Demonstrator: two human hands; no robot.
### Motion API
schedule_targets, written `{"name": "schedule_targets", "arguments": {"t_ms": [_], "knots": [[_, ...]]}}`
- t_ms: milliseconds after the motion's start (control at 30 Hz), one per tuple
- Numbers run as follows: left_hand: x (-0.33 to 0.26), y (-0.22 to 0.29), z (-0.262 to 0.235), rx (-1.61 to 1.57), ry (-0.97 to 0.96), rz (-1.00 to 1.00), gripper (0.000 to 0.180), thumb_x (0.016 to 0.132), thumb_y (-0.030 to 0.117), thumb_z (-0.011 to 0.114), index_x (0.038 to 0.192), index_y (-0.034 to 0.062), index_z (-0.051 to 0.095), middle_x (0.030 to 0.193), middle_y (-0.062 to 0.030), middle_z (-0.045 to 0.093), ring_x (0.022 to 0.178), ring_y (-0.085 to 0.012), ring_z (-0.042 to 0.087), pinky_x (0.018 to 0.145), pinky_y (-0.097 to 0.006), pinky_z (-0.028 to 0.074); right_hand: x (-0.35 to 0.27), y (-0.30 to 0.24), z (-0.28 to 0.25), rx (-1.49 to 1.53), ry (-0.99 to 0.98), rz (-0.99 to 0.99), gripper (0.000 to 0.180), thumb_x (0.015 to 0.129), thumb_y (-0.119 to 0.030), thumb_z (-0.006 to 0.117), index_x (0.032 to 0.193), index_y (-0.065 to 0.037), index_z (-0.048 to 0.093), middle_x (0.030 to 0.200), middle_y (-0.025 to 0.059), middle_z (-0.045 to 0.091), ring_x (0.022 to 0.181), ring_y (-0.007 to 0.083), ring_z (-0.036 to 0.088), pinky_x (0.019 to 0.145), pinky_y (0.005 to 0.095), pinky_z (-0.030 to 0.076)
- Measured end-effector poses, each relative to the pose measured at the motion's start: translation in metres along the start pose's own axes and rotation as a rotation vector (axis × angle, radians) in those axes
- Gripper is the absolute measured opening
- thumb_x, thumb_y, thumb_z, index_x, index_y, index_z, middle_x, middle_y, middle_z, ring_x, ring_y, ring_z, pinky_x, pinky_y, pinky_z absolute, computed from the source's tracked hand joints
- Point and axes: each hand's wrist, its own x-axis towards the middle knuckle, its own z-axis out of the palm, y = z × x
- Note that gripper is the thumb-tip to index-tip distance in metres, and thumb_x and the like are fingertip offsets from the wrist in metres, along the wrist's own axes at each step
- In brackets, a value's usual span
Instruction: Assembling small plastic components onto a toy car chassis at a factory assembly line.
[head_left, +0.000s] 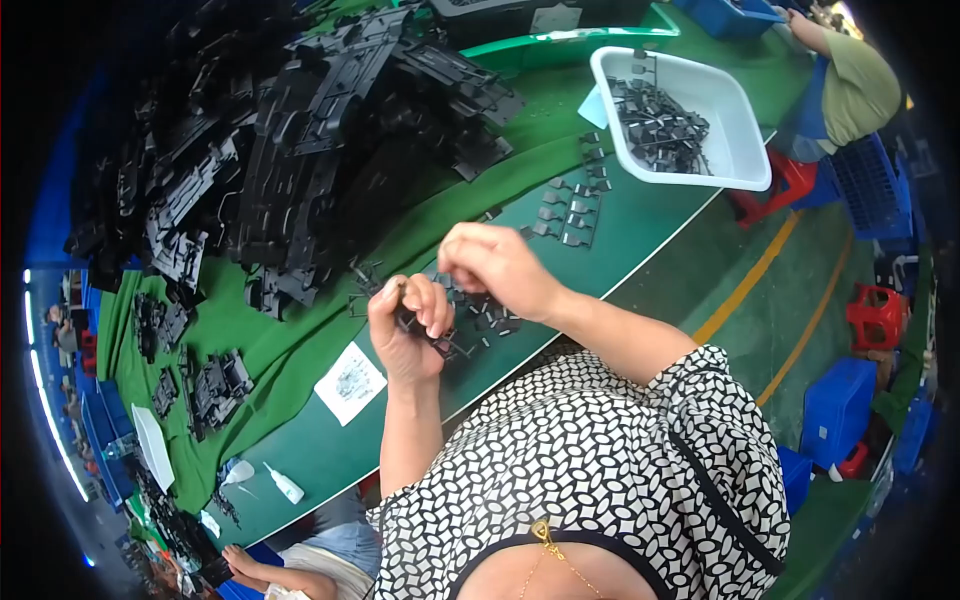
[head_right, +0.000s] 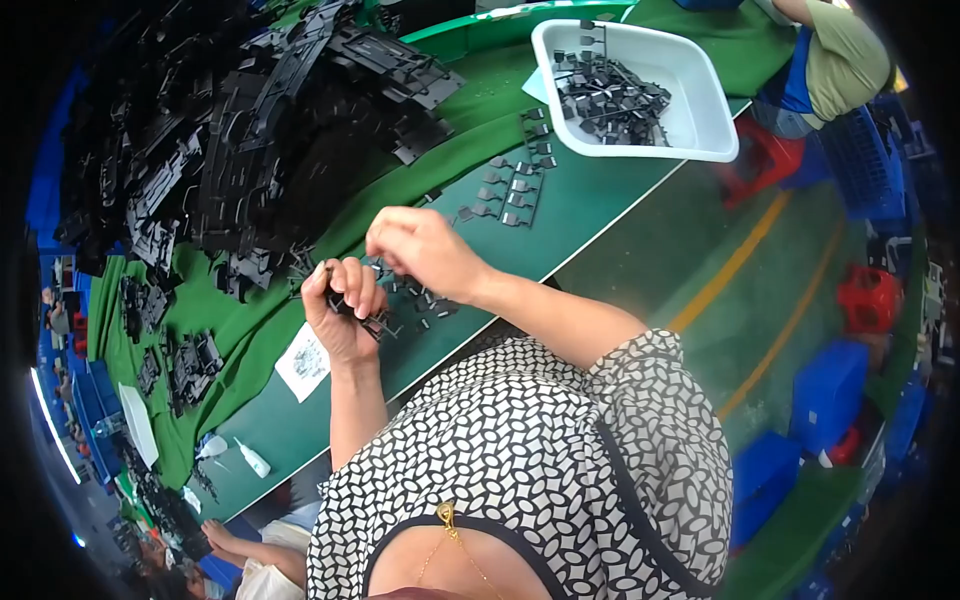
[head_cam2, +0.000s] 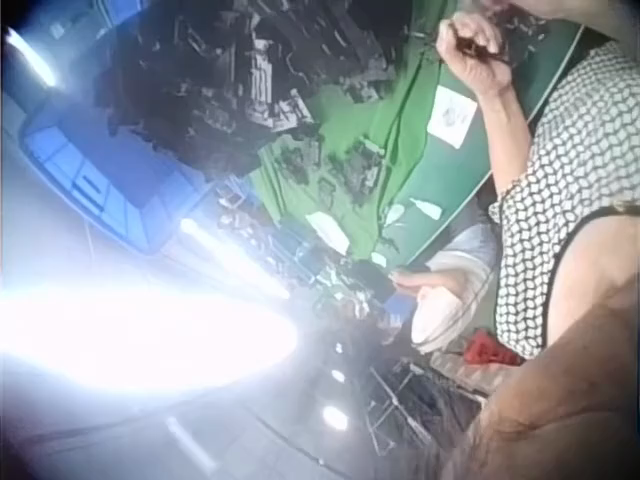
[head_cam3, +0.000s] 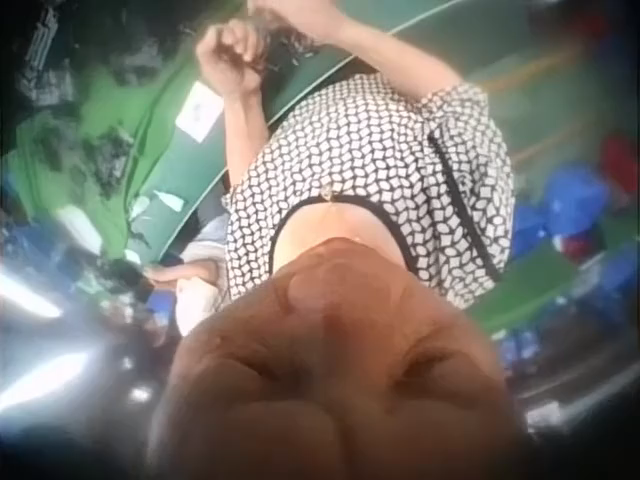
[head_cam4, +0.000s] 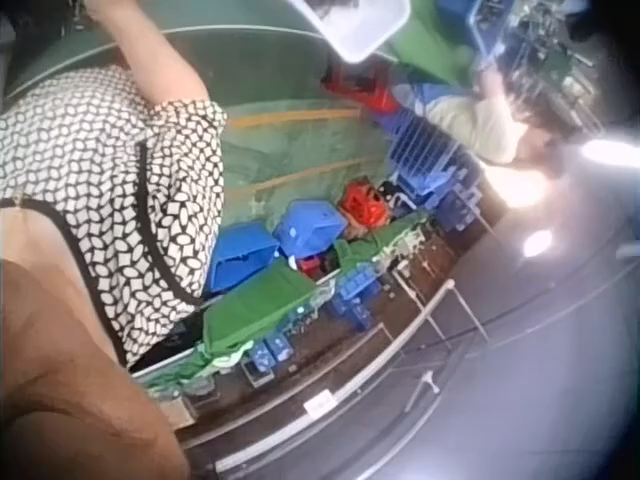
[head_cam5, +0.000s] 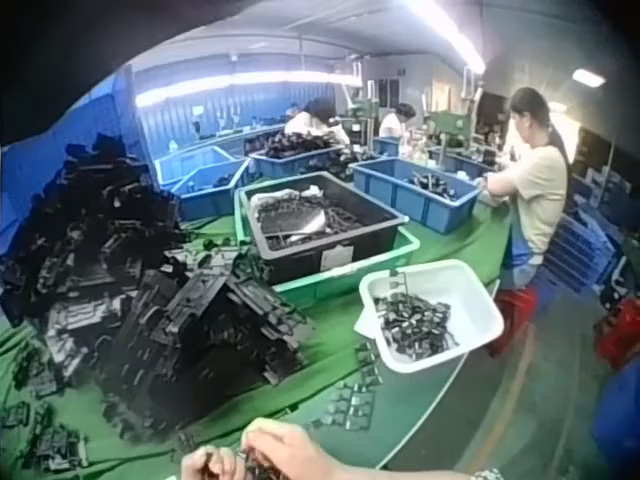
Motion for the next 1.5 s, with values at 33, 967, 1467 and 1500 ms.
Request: {"name": "schedule_targets", "arguments": {"t_ms": [33, 967, 1467, 1500], "knots": [[0.0, 0.0, 0.003, 0.001, 0.045, 0.02, 0.031, 0.088, 0.028, 0.044, 0.068, 0.0056, 0.048, 0.059, -0.0032, 0.042, 0.049, -0.0129, 0.038, 0.044, -0.023, 0.029, 0.0, -0.001, 0.006, -0.226, 0.04, -0.056, 0.015, 0.09, -0.01, 0.044, 0.084, -0.003, 0.056, 0.068, 0.001, 0.05, 0.062, 0.0054, 0.046, 0.055, 0.0196, 0.038], [0.0, -0.009, 0.006, 0.226, 0.206, -0.031, 0.032, 0.091, 0.027, 0.049, 0.068, 0.0064, 0.043, 0.062, -0.0033, 0.041, 0.056, -0.0138, 0.042, 0.05, -0.025, 0.034, -0.056, -0.026, -0.076, -1.039, 0.687, -0.376, 0.034, 0.074, 0.0, 0.065, 0.104, -0.001, 0.049, 0.077, 0.0062, 0.052, 0.063, 0.0149, 0.049, 0.058, 0.0271, 0.044], [-0.001, -0.017, 0.011, 0.725, 0.201, 0.02, 0.02, 0.085, 0.022, 0.061, 0.08, 0.0023, 0.061, 0.073, -0.0007, 0.061, 0.063, -0.006, 0.053, 0.055, -0.02, 0.043, -0.037, -0.026, 0.013, -0.789, 0.035, -0.453, 0.038, 0.074, 0.003, 0.062, 0.109, -0.001, 0.047, 0.086, 0.0093, 0.055, 0.073, 0.017, 0.057, 0.065, 0.0296, 0.048], [-0.001, -0.015, 0.011, 0.733, 0.193, 0.043, 0.022, 0.087, 0.024, 0.059, 0.08, 0.0023, 0.062, 0.072, -0.0008, 0.061, 0.062, -0.0061, 0.053, 0.055, -0.02, 0.043, -0.037, -0.026, 0.011, -0.67, 0.003, -0.425, 0.038, 0.076, 0.004, 0.06, 0.111, -0.001, 0.046, 0.088, 0.0077, 0.056, 0.075, 0.0146, 0.056, 0.066, 0.0275, 0.048]]}}
